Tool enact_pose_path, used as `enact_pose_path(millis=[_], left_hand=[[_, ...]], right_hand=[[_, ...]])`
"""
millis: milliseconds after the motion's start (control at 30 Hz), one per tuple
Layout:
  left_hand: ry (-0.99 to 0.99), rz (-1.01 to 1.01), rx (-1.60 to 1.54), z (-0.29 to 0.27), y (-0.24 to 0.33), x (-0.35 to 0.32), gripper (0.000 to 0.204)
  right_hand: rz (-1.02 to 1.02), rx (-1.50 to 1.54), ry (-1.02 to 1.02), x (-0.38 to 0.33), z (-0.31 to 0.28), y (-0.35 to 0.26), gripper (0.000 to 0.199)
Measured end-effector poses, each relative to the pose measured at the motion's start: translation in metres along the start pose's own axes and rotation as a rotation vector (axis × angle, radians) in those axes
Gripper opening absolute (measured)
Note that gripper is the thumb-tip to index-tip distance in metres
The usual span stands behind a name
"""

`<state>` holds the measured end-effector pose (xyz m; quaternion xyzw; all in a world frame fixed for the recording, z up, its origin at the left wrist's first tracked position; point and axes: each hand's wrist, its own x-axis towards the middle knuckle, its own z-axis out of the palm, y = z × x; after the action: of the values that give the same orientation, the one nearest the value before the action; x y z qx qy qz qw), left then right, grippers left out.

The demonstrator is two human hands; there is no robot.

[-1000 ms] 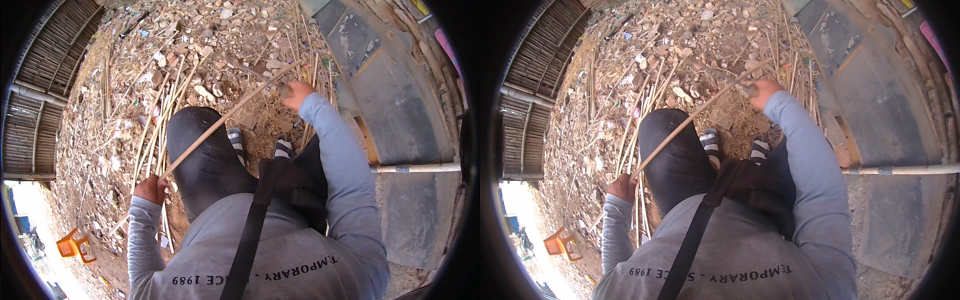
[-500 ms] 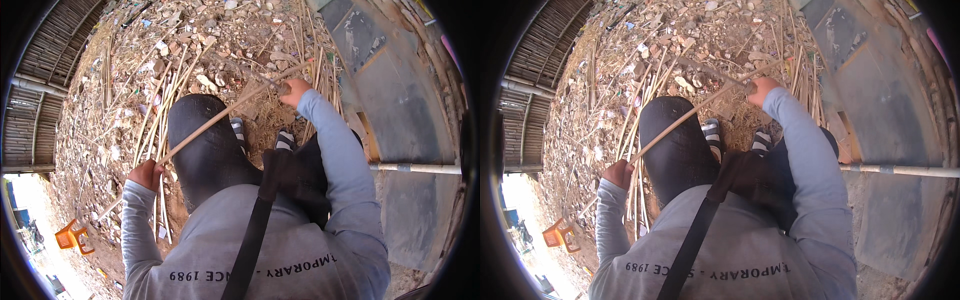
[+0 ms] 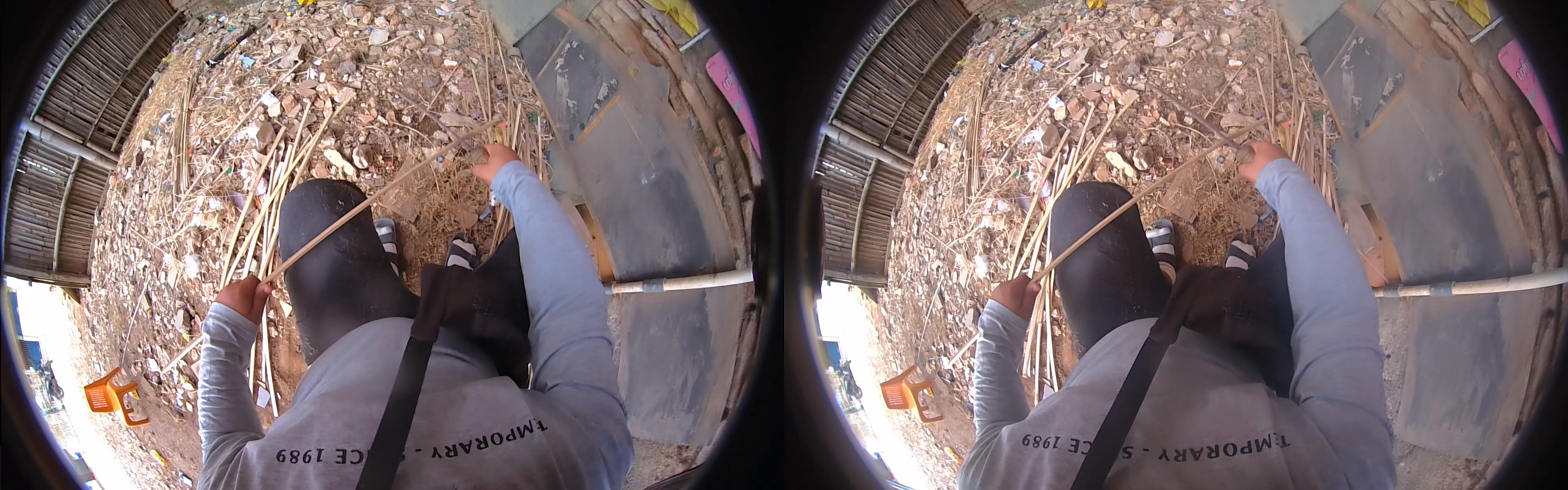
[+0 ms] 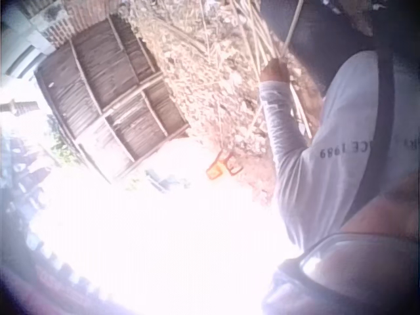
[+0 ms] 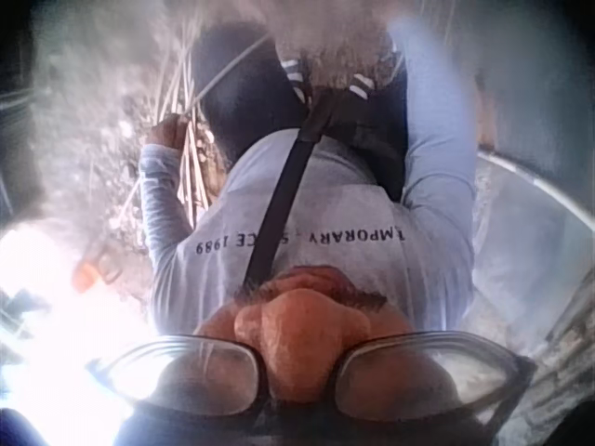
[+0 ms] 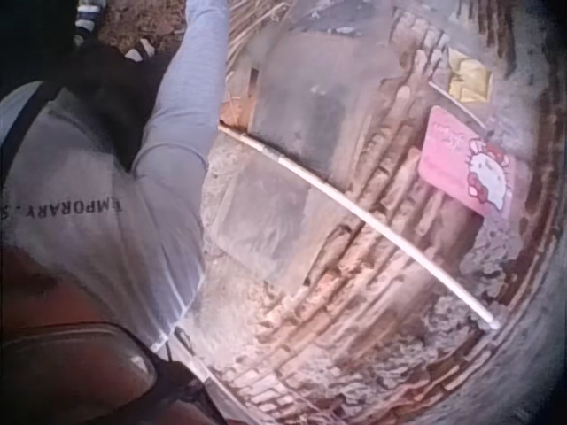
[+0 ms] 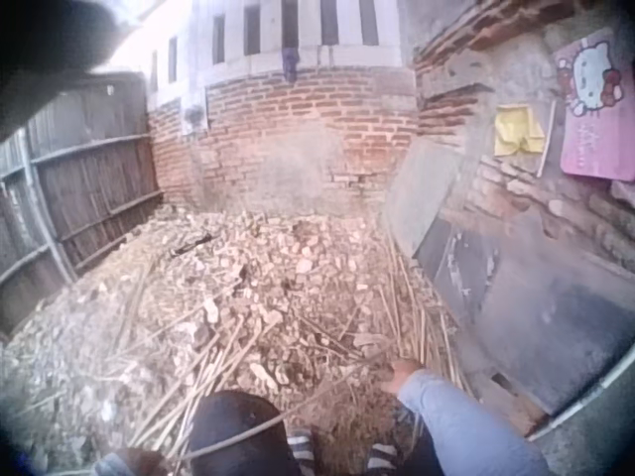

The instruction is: The person uses a machete to shave and smooth the surface of long wooden strips while sitting on the ground outside.

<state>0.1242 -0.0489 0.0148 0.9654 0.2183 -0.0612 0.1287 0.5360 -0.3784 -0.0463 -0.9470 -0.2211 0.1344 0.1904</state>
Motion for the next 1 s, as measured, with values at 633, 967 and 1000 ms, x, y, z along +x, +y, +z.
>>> enact_pose_path(millis=[633, 967, 1000], left_hand=[[-0.028, -0.002, -0.061, 0.006, 0.003, 0.007, 0.041], [-0.055, -0.043, -0.178, 0.018, -0.011, -0.003, 0.048], [-0.059, -0.039, -0.18, 0.018, -0.008, 0.0, 0.048]], right_hand=[[-0.062, 0.151, 0.01, 0.021, 0.037, 0.044, 0.036], [-0.141, 0.1, -0.059, -0.02, -0.009, -0.04, 0.039], [-0.265, -0.037, -0.112, -0.024, -0.012, -0.043, 0.038]])
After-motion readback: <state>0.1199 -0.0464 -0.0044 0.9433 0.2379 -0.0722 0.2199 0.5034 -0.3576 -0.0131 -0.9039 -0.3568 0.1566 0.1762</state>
